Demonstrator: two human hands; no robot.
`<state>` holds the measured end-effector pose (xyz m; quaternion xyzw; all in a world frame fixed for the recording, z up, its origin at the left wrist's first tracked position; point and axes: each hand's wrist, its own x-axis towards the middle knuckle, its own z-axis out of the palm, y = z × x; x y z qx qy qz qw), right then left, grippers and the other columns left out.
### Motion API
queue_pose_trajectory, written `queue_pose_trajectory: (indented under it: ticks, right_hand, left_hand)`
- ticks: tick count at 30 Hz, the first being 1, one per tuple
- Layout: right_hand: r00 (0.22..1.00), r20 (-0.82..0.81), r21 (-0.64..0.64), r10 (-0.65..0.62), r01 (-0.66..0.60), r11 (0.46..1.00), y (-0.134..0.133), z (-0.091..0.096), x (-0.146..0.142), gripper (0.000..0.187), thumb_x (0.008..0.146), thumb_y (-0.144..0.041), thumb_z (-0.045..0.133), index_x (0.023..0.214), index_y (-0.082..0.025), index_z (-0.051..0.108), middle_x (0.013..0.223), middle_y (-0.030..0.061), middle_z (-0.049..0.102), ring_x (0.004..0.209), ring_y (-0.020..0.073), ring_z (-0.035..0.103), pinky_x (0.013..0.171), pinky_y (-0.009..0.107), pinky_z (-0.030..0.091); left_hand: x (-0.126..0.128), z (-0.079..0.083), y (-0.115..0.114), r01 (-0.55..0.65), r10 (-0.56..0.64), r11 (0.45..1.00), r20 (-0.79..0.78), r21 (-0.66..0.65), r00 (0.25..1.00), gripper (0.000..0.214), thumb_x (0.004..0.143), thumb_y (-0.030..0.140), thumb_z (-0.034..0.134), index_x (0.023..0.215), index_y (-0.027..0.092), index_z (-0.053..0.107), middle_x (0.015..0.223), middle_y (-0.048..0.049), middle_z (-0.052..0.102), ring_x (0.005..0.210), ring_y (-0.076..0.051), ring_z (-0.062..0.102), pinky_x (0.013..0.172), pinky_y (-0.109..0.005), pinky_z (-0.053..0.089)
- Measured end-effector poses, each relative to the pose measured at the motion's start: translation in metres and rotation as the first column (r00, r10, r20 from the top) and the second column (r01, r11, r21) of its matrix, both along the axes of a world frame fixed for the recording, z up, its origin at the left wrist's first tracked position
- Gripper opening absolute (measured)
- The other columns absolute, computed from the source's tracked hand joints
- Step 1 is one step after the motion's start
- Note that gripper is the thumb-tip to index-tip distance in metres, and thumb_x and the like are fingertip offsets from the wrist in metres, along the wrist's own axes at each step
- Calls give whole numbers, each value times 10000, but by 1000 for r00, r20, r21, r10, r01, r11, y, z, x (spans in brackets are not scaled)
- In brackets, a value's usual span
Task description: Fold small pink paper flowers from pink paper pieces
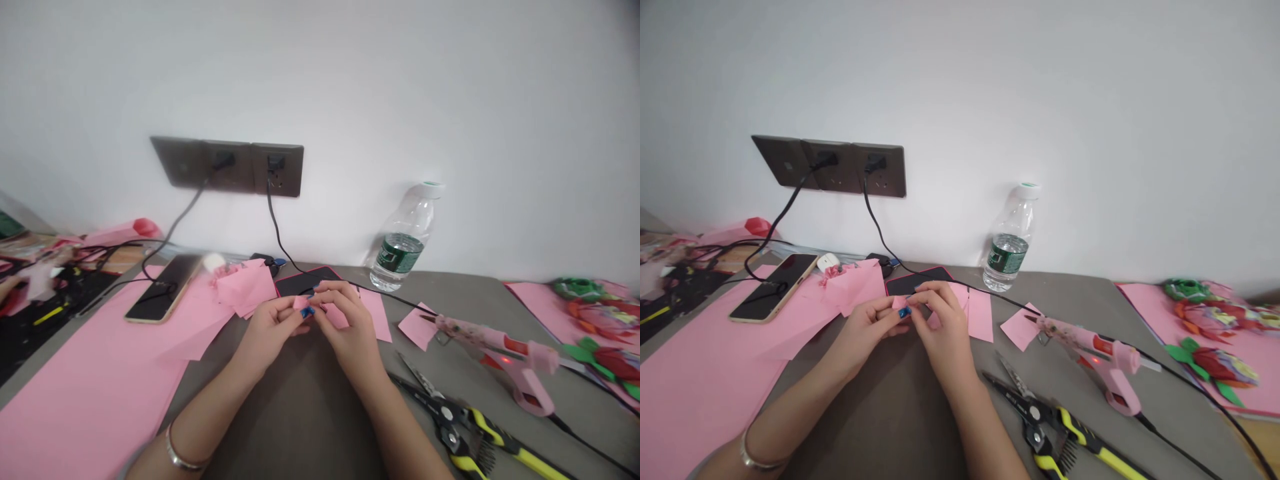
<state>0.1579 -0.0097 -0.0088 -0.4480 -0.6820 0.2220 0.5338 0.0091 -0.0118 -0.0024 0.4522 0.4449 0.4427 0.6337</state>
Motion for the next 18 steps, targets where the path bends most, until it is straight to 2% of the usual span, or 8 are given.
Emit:
queue_pose_trajectory:
  ticks: [4,7,13,18]
  right_hand:
    - [999,27,47,-21,20,999,-1,1,-1,162,849,-111,596,845,-254,672,1006,66,630,986,227,624,832,374,513]
    - [1000,18,40,-26,25,999,-1,0,-1,155,847,-108,598,833,-247,665,996,66,634,981,223,624,828,368,510]
    - [996,-86,-76,5,-11,997,3,-4,0,103,813,-139,615,801,-227,666,978,73,646,988,227,612,786,347,508]
    - [983,-175,-184,57,-89,979,6,-8,2,26,818,-207,638,817,-214,662,975,81,666,963,227,616,776,342,490]
  left_hand:
    - [0,1,0,25,-22,999,74,-42,997,211,794,353,717,892,170,755,846,-33,712,840,-155,654,824,-279,565]
    - [-1,0,0,28,-24,999,74,-41,997,225,791,357,720,901,163,752,861,-40,717,841,-154,656,827,-283,566]
    - [-1,0,0,33,-25,995,-87,90,996,244,825,389,680,879,160,745,701,7,674,725,-140,646,785,-295,589]
    - [0,5,-1,63,-41,989,-162,132,986,332,840,413,651,1035,161,741,891,-41,751,905,-223,692,802,-316,591]
